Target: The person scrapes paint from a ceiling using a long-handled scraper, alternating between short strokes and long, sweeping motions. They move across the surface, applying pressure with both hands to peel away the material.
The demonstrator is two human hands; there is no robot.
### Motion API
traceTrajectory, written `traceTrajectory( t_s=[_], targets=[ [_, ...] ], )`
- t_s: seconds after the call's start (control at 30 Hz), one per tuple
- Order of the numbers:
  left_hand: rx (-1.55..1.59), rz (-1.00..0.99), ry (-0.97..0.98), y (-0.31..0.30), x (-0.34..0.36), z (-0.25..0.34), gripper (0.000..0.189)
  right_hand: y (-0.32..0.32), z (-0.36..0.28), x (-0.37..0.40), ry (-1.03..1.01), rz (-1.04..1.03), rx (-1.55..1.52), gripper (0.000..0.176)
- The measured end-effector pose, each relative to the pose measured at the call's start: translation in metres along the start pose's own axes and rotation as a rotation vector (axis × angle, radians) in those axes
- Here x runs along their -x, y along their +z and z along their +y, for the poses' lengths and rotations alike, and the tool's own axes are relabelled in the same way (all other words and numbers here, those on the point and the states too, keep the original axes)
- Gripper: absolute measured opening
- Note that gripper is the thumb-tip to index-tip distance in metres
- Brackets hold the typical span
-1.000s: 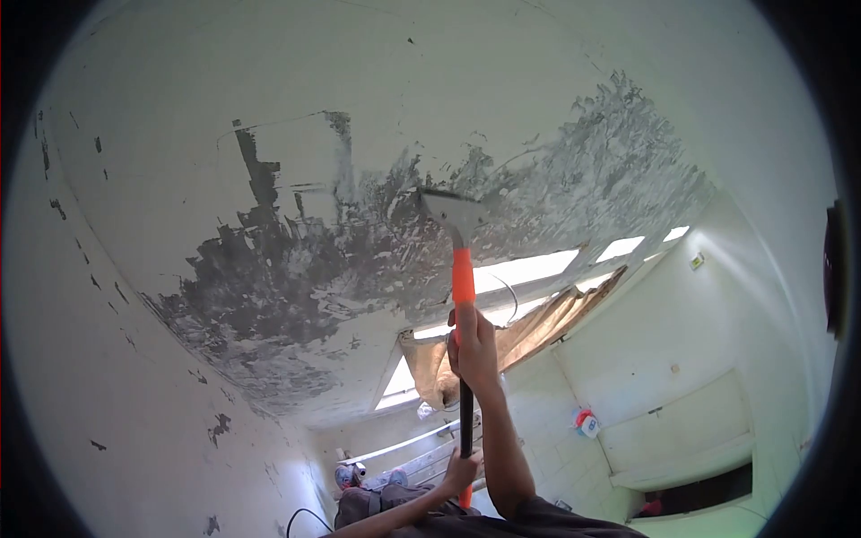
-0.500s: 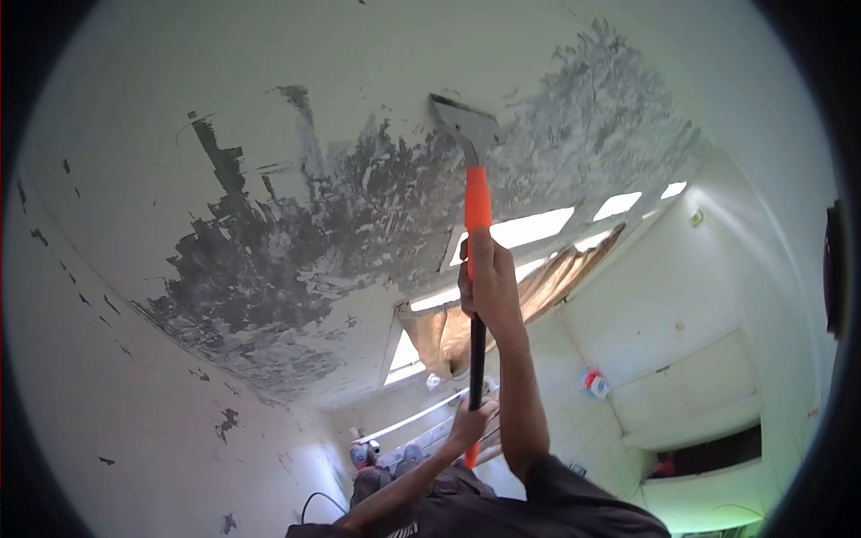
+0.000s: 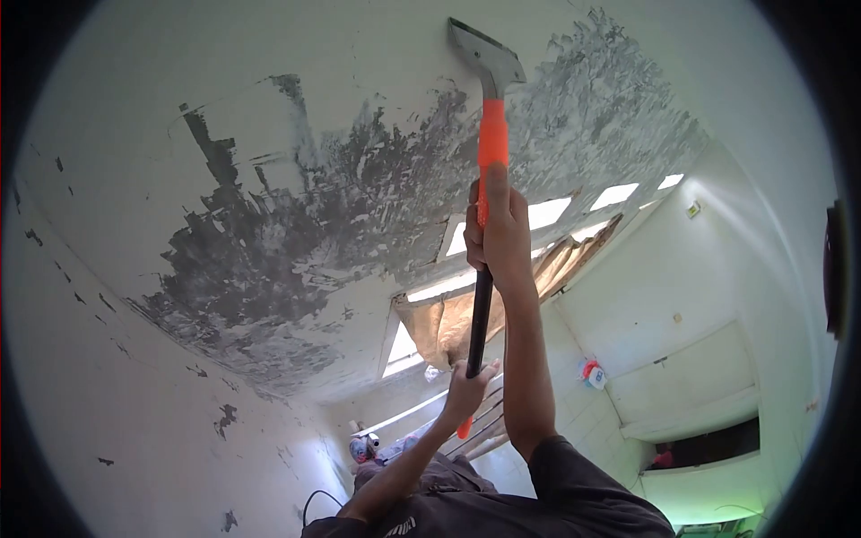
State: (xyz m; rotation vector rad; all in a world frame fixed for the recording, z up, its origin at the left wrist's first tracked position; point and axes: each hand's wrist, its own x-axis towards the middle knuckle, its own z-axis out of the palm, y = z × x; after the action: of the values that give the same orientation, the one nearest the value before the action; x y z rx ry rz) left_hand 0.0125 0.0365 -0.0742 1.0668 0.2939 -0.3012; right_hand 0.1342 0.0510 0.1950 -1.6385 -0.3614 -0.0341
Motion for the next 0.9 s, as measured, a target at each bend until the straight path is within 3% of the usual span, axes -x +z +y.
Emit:
traceTrajectory(
  t_s=[0.03,0.07,0.17,0.23,0.27,0.3,0.37,0.43,0.5,0.53,0.57,0.67,0.73,0.83,0.9],
  targets=[
    [-0.153,-0.019,0.093,0.004,0.003,0.012,0.04,0.002,-0.011,-0.001,0.137,0.012,-0.095,0.045],
    [-0.149,-0.016,0.101,0.004,0.001,0.005,0.04,0.004,0.0,-0.001,0.132,0.006,-0.093,0.045],
    [0.045,-0.007,-0.051,-0.004,0.012,-0.062,0.042,0.009,0.094,0.015,-0.289,0.075,0.237,0.046],
    [0.074,-0.03,-0.022,-0.005,0.023,-0.076,0.041,0.016,0.097,0.043,0.084,-0.025,0.053,0.045],
    [0.088,-0.043,-0.008,-0.005,0.029,-0.083,0.04,0.017,0.09,0.043,0.089,-0.026,0.051,0.045],
    [0.036,-0.013,-0.021,-0.003,0.024,-0.073,0.041,0.015,0.083,0.035,-0.164,0.041,0.221,0.047],
    [0.004,0.004,0.052,0.0,0.011,-0.026,0.044,0.004,0.055,0.005,-0.335,0.1,0.344,0.046],
    [-0.058,0.005,0.14,0.008,0.002,0.028,0.048,-0.003,0.014,-0.012,-0.237,0.093,0.297,0.043],
    [-0.093,-0.027,0.154,0.008,0.0,0.035,0.047,0.001,-0.017,-0.014,0.072,0.06,-0.056,0.041],
    [-0.124,-0.059,0.175,0.01,-0.003,0.039,0.047,0.001,-0.006,-0.013,0.066,0.05,-0.052,0.041],
    [-0.21,-0.021,0.319,0.009,-0.007,0.015,0.046,0.001,0.02,-0.011,-0.112,0.082,0.136,0.034],
    [0.056,-0.044,0.026,0.002,0.01,-0.046,0.037,0.012,0.087,0.008,-0.827,0.208,0.66,0.05],
    [0.123,-0.108,-0.112,0.001,0.03,-0.061,0.037,0.022,0.101,0.044,-0.008,0.062,0.184,0.046],
    [0.184,-0.164,-0.091,0.006,0.03,-0.068,0.038,0.02,0.106,0.048,0.013,0.082,0.14,0.048],
    [0.127,-0.07,-0.039,0.019,0.031,-0.026,0.037,0.018,0.075,0.032,-0.038,0.118,0.152,0.049]
  ],
)
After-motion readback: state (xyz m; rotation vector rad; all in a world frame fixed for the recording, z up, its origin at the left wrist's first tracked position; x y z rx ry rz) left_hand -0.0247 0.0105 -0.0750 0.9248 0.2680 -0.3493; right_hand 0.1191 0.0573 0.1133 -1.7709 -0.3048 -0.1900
